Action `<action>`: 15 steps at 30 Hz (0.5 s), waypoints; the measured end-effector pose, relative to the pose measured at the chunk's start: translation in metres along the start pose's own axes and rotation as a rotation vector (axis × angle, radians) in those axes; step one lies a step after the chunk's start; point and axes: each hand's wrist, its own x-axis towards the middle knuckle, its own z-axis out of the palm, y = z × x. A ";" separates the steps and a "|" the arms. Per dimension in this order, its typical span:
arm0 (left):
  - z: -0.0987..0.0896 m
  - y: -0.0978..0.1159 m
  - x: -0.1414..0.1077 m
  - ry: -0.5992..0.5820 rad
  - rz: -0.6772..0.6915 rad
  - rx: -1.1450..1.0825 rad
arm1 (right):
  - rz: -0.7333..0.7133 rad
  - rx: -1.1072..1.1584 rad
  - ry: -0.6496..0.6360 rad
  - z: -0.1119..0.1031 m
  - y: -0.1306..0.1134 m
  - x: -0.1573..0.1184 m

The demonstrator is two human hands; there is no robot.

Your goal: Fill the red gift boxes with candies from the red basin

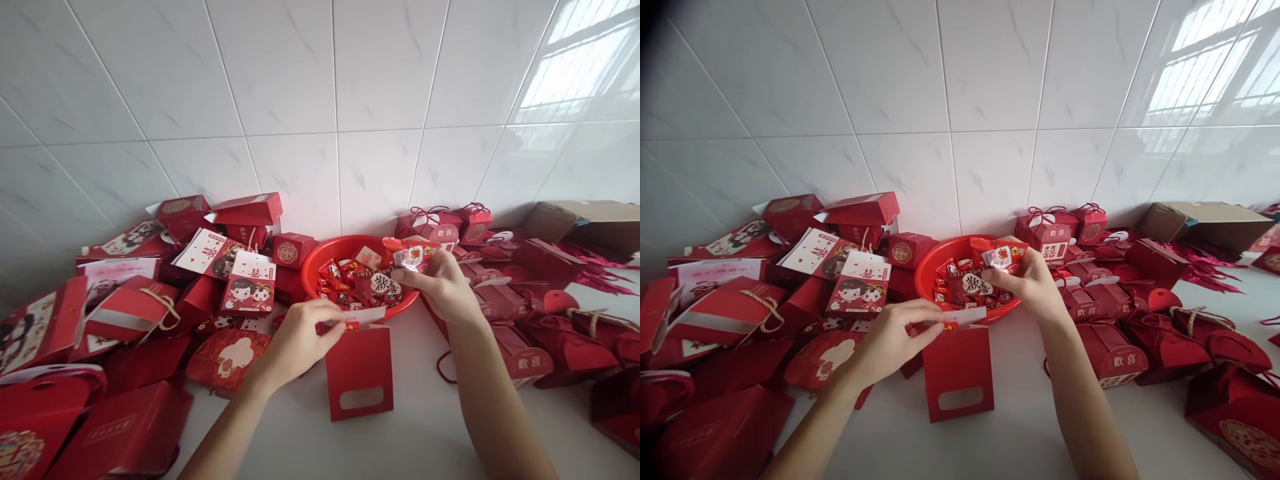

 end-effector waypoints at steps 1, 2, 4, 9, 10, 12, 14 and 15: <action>0.001 -0.001 0.004 0.037 0.000 -0.020 | 0.006 -0.026 -0.006 0.000 -0.001 0.000; 0.002 -0.003 0.008 0.069 -0.004 -0.037 | 0.014 -0.052 -0.012 0.000 -0.002 0.000; 0.004 -0.004 0.014 0.095 -0.015 -0.064 | 0.024 -0.097 -0.033 0.000 -0.004 0.000; 0.005 -0.008 0.018 0.010 -0.052 -0.077 | -0.037 -0.269 -0.161 -0.004 -0.010 -0.001; 0.004 -0.009 0.018 -0.012 -0.065 -0.077 | -0.040 -0.294 -0.195 -0.005 -0.010 -0.001; 0.003 -0.011 0.017 -0.053 -0.088 -0.087 | -0.046 -0.341 -0.264 -0.006 -0.010 -0.001; 0.002 -0.013 0.017 -0.074 -0.097 -0.105 | -0.069 -0.414 -0.321 -0.006 -0.009 -0.001; 0.001 -0.013 0.017 -0.076 -0.096 -0.112 | -0.080 -0.451 -0.347 -0.005 -0.008 -0.001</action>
